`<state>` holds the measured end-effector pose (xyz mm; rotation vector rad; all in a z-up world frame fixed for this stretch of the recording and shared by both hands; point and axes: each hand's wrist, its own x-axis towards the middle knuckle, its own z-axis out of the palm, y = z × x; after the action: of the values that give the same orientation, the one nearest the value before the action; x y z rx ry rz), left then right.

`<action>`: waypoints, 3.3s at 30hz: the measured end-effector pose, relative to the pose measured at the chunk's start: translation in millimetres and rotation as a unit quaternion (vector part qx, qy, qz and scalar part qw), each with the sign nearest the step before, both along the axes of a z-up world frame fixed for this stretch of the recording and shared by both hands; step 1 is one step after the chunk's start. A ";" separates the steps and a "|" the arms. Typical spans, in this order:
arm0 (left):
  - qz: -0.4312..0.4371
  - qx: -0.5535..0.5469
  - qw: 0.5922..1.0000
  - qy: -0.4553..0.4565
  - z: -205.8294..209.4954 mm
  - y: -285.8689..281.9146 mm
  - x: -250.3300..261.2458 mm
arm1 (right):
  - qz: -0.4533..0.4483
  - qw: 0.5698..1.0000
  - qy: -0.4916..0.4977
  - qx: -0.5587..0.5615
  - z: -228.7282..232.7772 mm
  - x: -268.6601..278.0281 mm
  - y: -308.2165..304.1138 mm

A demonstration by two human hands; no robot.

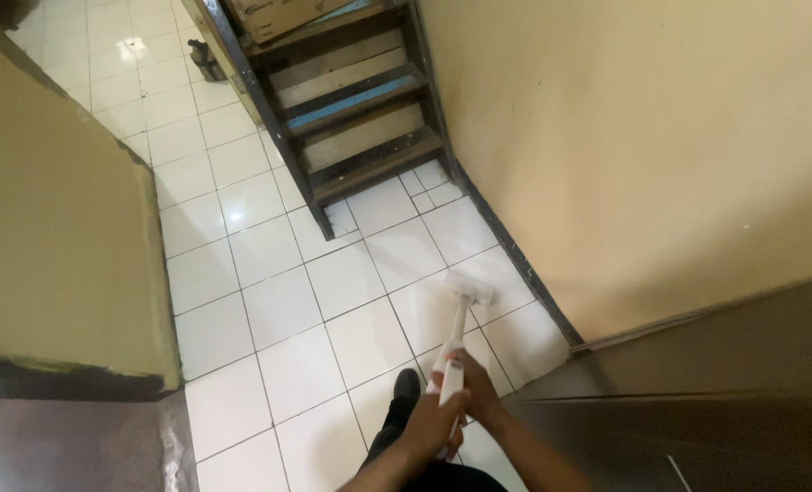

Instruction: The person vacuums a tiled floor, moving the vacuum head across the surface while walking down a hallway and into a living room area.

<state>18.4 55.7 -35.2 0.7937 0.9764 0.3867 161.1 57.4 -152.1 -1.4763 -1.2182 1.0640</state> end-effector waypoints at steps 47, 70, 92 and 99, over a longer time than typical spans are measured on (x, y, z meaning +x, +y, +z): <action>-0.041 0.074 0.994 0.067 -106.8 83.7 9.4 | -0.005 0.997 -0.041 -0.071 -2.4 -5.1 74.1; -0.026 0.133 0.988 0.072 -59.9 175.4 -0.3 | -0.057 0.952 0.250 -0.168 -63.7 -17.6 126.6; 0.010 0.002 1.000 0.016 -23.7 178.0 -3.8 | 0.000 0.995 -0.092 -0.043 1.6 4.4 190.7; 0.014 -0.012 1.000 0.021 6.6 183.9 12.2 | -0.012 0.995 0.036 -0.094 11.4 9.2 194.1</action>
<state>30.6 239.5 -28.5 0.7698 1.0299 0.3823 170.3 251.5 -140.7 -1.5768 -1.0714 1.2325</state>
